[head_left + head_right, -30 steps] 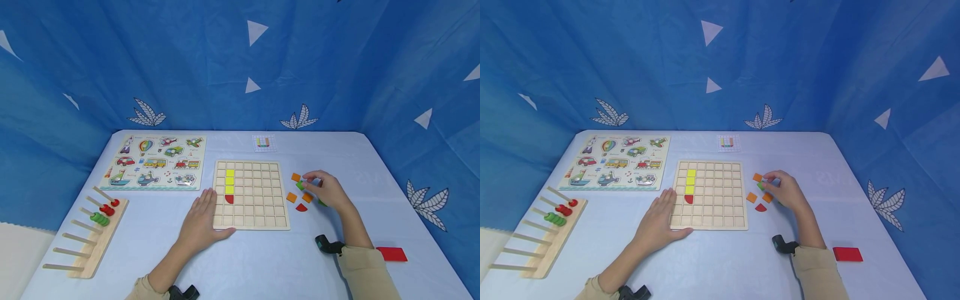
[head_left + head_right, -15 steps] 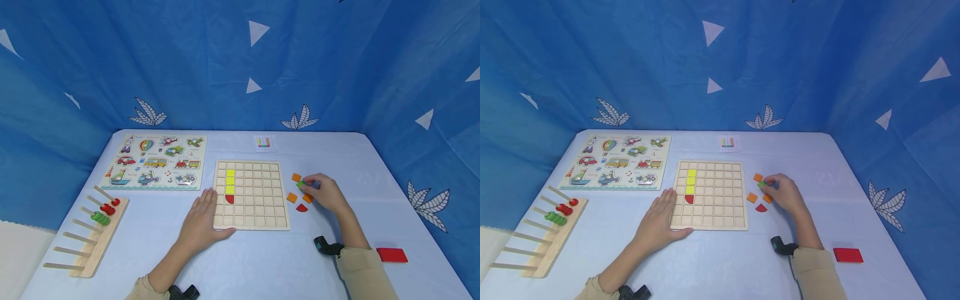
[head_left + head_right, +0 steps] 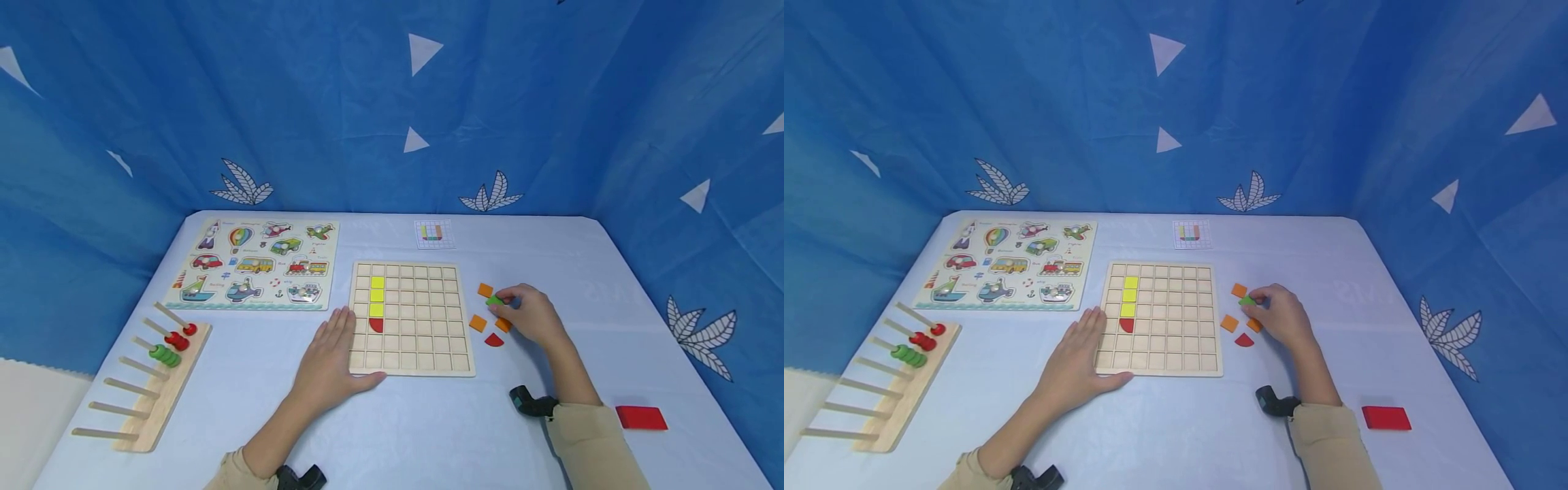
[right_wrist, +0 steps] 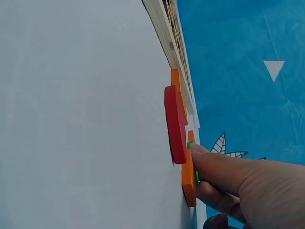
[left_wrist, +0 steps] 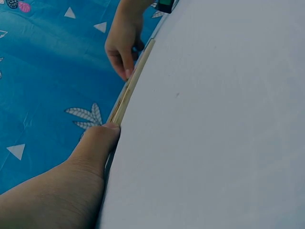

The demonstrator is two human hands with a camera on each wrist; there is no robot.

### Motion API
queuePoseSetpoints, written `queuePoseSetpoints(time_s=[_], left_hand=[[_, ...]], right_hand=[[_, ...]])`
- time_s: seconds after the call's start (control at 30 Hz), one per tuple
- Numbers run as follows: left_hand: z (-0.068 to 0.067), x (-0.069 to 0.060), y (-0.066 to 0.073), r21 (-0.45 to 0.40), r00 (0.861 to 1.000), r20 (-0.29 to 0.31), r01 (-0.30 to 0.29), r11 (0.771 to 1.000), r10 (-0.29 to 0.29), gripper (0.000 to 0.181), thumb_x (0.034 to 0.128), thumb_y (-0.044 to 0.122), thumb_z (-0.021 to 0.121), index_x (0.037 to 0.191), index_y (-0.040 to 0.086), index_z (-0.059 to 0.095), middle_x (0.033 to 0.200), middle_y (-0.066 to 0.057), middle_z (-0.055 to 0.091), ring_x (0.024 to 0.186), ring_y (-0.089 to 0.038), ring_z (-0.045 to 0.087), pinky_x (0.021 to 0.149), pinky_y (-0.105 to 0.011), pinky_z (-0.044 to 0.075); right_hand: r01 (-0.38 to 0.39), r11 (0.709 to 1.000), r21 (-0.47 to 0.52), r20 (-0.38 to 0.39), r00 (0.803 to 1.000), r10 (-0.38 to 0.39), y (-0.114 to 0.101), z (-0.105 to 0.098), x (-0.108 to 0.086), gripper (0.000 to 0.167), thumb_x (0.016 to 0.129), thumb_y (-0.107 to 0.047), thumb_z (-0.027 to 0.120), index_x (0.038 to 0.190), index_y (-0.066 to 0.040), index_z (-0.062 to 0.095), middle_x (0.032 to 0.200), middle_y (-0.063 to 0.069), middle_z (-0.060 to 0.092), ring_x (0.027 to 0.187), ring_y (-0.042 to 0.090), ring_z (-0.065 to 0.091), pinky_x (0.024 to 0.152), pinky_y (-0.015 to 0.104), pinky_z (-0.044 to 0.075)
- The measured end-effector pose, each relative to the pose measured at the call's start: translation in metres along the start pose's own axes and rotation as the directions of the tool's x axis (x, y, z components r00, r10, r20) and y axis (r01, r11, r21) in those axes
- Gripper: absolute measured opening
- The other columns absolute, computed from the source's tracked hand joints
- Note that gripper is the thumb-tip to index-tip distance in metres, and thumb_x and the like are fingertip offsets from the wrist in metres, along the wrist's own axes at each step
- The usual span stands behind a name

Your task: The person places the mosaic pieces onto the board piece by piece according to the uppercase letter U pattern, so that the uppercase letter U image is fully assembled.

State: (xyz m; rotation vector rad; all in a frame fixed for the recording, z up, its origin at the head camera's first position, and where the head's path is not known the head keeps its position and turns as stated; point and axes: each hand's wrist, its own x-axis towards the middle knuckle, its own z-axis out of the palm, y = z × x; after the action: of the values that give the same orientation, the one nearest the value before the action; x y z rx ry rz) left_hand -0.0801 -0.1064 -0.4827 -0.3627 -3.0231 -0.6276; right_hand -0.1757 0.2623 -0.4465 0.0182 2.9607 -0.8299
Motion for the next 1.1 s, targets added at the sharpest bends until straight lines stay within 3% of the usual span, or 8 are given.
queuePoseSetpoints(time_s=[0.17,0.43,0.6,0.7,0.87,1.1], left_hand=[[0.000,0.000,0.000,-0.001,1.000,-0.002,0.001,1.000,-0.001,0.123,0.0715,0.080,0.065,0.156,0.000,0.023,0.165,-0.013,0.021,0.155,-0.026,0.015,0.126,-0.045,0.018],[0.002,-0.001,0.000,0.010,1.000,-0.021,-0.004,1.000,0.004,0.122,0.0716,0.080,0.064,0.155,-0.001,0.026,0.165,-0.013,0.022,0.155,-0.027,0.016,0.126,-0.045,0.019],[0.001,-0.001,0.000,0.012,1.000,-0.013,-0.003,1.000,0.004,0.123,0.0719,0.080,0.064,0.156,0.000,0.025,0.165,-0.013,0.022,0.155,-0.027,0.016,0.126,-0.045,0.019],[0.000,-0.001,0.000,0.011,1.000,-0.008,-0.003,1.000,0.003,0.123,0.0721,0.080,0.064,0.156,0.000,0.024,0.165,-0.013,0.021,0.155,-0.026,0.015,0.126,-0.045,0.018],[0.000,0.000,0.000,0.008,1.000,-0.001,-0.001,1.000,0.001,0.122,0.0724,0.080,0.063,0.156,0.000,0.023,0.165,-0.013,0.021,0.155,-0.026,0.015,0.126,-0.045,0.018],[0.000,-0.001,0.001,0.000,1.000,-0.007,0.002,1.000,-0.002,0.123,0.0722,0.080,0.064,0.156,0.000,0.024,0.165,-0.013,0.021,0.155,-0.027,0.015,0.126,-0.045,0.018]], right_hand=[[-0.014,0.999,0.033,0.020,1.000,0.013,0.001,0.000,0.000,0.031,0.087,-0.023,0.076,0.113,-0.006,0.069,0.110,0.014,0.063,0.102,0.030,0.053,0.081,0.039,0.050],[0.011,0.997,0.072,0.008,1.000,-0.012,0.001,-0.002,-0.001,0.026,0.087,-0.019,0.076,0.108,-0.011,0.064,0.104,0.012,0.066,0.093,0.026,0.054,0.068,0.028,0.047],[0.070,0.991,0.110,-0.017,0.997,-0.069,-0.002,-0.003,-0.002,0.024,0.088,-0.018,0.075,0.109,-0.011,0.065,0.105,0.009,0.067,0.096,0.024,0.055,0.076,0.030,0.048],[0.100,0.985,0.143,-0.005,0.995,-0.100,-0.009,-0.003,-0.002,0.024,0.089,-0.019,0.074,0.110,-0.011,0.065,0.106,0.009,0.067,0.093,0.024,0.055,0.074,0.030,0.049],[0.128,0.973,0.194,0.033,0.990,-0.137,-0.024,-0.001,-0.003,0.024,0.090,-0.021,0.074,0.110,-0.012,0.065,0.107,0.009,0.067,0.077,0.024,0.052,0.058,0.028,0.049],[0.147,0.953,0.266,0.081,0.981,-0.174,-0.049,0.012,-0.005,0.020,0.090,-0.022,0.074,0.107,-0.016,0.065,0.103,0.004,0.068,0.074,0.023,0.052,0.060,0.028,0.047]])
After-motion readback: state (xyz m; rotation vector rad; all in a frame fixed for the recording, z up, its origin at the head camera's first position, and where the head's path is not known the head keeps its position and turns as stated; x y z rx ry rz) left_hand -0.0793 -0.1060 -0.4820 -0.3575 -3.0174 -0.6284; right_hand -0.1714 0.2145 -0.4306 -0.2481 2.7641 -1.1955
